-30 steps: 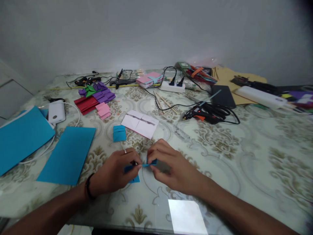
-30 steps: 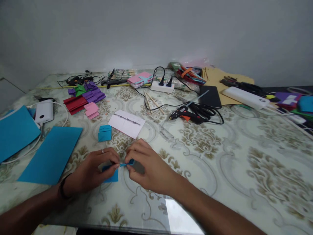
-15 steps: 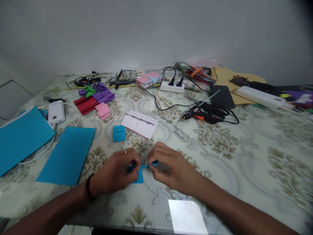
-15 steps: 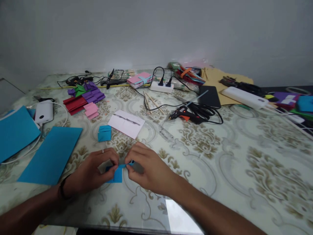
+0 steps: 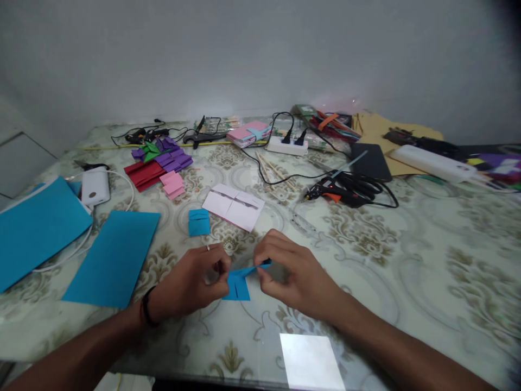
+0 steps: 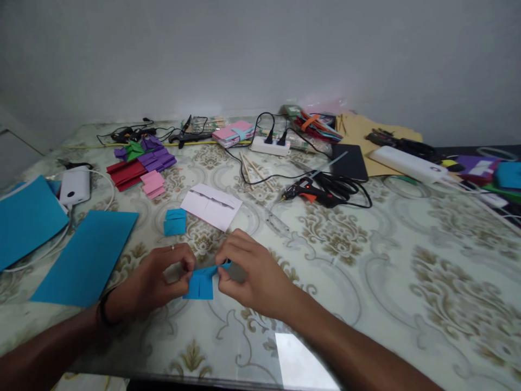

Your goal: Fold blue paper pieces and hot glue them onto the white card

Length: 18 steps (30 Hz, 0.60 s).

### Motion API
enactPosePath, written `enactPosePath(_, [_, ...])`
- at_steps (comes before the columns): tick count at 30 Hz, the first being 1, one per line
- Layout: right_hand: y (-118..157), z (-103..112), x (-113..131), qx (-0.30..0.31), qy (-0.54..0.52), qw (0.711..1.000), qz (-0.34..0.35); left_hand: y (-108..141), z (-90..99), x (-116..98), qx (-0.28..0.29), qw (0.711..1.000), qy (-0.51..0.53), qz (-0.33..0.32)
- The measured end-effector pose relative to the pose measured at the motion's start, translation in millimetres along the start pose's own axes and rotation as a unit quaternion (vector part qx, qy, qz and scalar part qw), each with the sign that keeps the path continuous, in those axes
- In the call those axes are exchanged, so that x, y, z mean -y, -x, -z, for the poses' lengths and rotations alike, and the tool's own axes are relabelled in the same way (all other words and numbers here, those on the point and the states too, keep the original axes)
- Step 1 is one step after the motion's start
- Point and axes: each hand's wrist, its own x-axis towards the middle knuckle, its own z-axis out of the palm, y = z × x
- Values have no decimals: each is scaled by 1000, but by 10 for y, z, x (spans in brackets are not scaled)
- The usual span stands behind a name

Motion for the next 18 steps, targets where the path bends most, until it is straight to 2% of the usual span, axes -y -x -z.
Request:
enactPosePath(5, [-15,18,9,-12,3,1000,0,9,21,1,-17,999,16,42])
enactPosePath(8, [-15,17,14,-21,7,1000,-9,25,41,12,-4,994,89,59])
enactPosePath(13, [0,22,1,-60,32,997,-35,54,25,106,5,957,278,87])
enactPosePath(18, [7,23,-14,-78,30,995,-46,62,-6,167,30,926,366,89])
